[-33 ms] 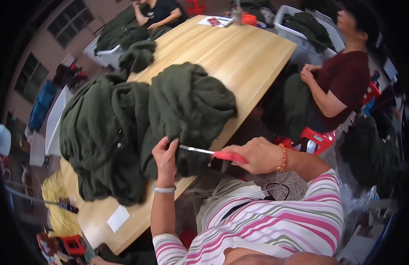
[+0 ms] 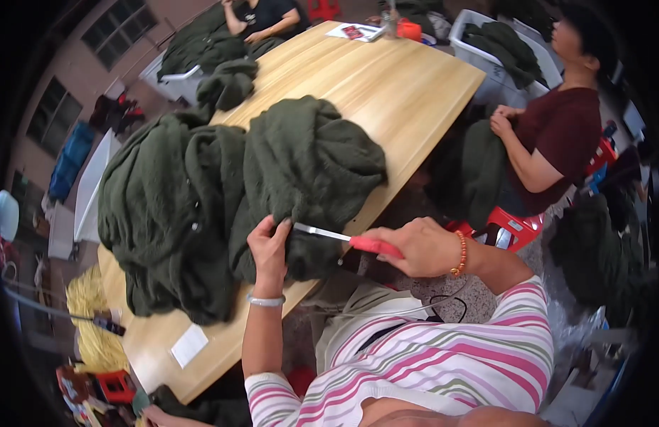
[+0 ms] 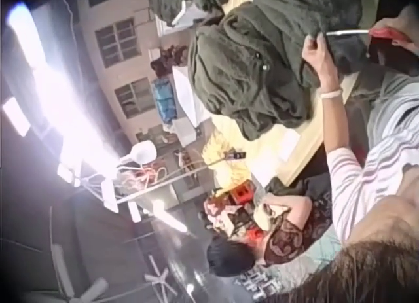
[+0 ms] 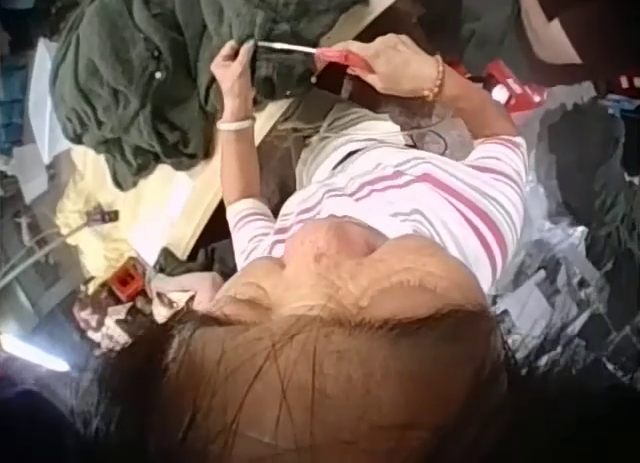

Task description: Trim excess threads from finished garments using scissors.

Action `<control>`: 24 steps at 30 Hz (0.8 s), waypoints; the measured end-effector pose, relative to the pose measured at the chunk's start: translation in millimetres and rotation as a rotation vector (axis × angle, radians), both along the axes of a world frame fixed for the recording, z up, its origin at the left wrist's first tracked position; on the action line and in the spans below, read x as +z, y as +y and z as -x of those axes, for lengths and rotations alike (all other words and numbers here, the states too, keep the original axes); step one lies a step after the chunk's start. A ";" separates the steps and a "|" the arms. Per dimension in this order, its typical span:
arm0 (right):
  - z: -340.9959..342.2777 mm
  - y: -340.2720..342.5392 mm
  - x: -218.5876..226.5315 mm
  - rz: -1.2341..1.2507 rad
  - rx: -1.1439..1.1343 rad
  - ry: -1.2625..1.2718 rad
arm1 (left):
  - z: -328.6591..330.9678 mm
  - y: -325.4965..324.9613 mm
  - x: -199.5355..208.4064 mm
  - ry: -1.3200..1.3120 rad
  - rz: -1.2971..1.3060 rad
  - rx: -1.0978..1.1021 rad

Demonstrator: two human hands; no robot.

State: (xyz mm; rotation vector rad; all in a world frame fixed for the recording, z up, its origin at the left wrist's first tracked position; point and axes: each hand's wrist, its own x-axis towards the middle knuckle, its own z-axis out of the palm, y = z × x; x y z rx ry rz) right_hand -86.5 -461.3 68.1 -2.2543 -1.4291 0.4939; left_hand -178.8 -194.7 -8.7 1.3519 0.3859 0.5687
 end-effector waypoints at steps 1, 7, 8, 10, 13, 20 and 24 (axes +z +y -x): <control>-0.3 3.0 -0.7 0.002 0.041 0.008 | 5.2 6.9 -9.0 -0.041 0.005 0.000; -0.1 -0.3 -3.0 -0.033 0.090 0.059 | 18.9 11.8 -13.4 -0.035 0.060 -0.079; -2.2 -1.7 -8.3 -0.125 0.074 0.034 | 20.2 14.9 -14.1 -0.001 0.102 -0.191; -5.6 -3.5 -16.1 -0.218 0.056 0.006 | 15.7 20.2 -10.5 0.074 0.143 -0.209; -10.3 -6.5 -23.0 -0.213 0.061 0.030 | 5.6 54.8 -2.7 0.100 0.658 -0.248; -13.9 -2.1 -17.7 -0.266 0.031 0.039 | -46.6 54.9 12.8 -0.160 0.832 -0.023; -23.0 2.7 -23.4 -0.318 -0.010 -0.001 | -55.0 43.3 3.4 -0.102 0.647 -0.086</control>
